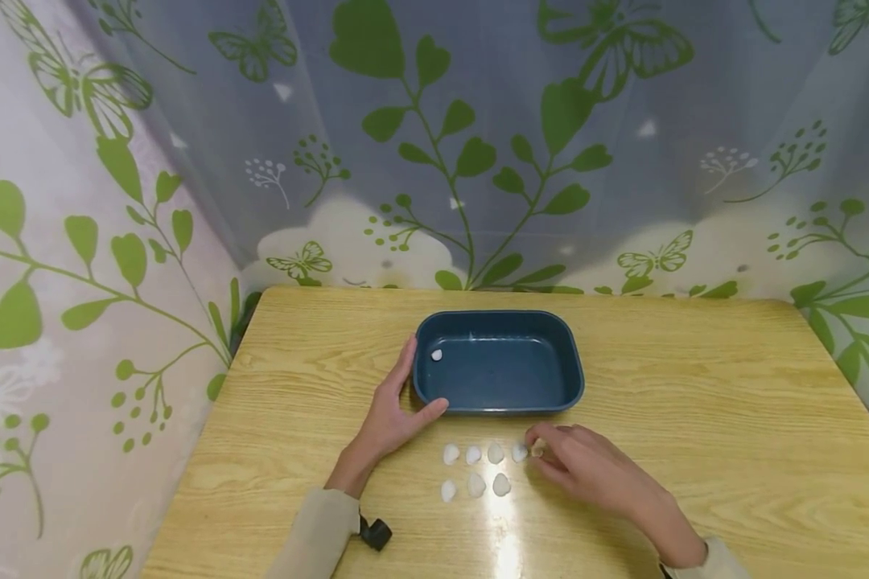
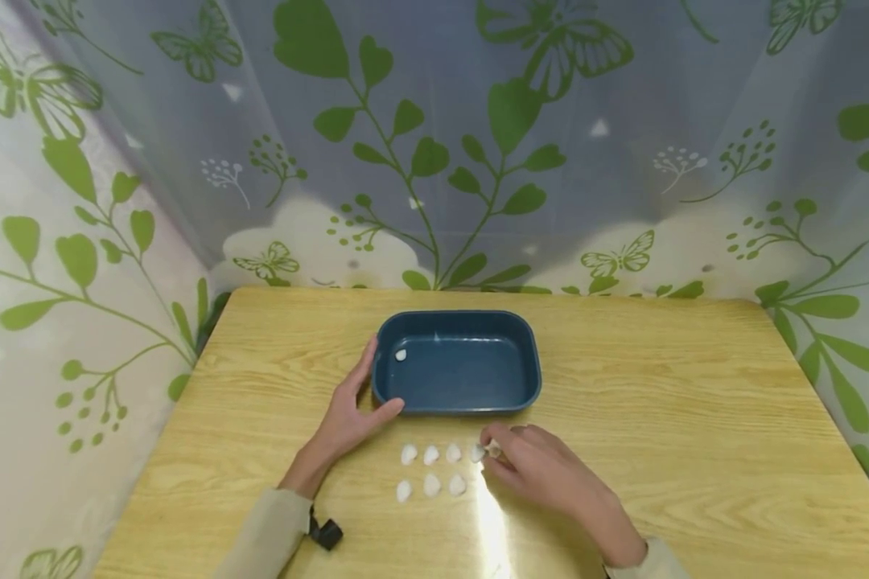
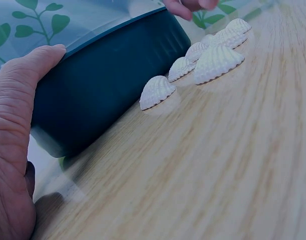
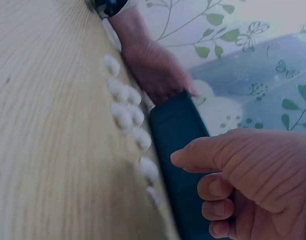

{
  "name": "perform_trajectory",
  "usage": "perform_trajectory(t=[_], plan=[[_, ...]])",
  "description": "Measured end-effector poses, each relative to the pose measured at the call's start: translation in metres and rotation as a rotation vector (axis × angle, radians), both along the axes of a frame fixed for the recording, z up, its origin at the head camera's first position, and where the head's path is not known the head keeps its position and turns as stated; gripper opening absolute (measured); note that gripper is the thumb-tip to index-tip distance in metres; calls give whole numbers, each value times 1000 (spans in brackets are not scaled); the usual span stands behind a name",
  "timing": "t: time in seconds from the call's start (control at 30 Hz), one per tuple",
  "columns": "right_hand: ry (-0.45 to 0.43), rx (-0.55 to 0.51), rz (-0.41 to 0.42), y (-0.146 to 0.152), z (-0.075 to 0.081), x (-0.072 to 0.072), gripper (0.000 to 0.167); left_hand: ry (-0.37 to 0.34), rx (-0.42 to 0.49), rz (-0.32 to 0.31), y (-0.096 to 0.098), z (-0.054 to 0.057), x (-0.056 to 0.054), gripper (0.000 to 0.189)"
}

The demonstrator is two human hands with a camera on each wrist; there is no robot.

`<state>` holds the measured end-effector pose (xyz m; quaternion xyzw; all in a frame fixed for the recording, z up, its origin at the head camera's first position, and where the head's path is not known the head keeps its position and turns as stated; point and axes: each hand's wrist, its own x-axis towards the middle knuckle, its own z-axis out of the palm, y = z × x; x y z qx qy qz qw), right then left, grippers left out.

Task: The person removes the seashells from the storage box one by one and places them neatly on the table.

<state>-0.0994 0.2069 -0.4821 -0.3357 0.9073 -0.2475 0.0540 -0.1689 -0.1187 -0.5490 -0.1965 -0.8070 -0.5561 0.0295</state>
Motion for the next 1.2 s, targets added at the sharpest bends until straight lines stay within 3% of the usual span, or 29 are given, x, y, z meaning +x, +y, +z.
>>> perform_trajectory(t=[0.23, 0.43, 0.63, 0.9, 1.2], plan=[[115, -57, 16, -12, 16, -2, 14, 2, 1, 4, 1, -1, 0, 105], [185, -103, 15, -17, 23, -18, 15, 2, 2, 7, 0, -1, 0, 105], [182, -117, -10, -23, 22, -36, 12, 2, 8, 2, 0, -2, -1, 106], [154, -28, -68, -33, 20, -65, 20, -16, 8, 15, 1, 0, 1, 107], [103, 16, -35, -52, 15, -97, 26, -42, 41, 8, 5, 21, 9, 104]])
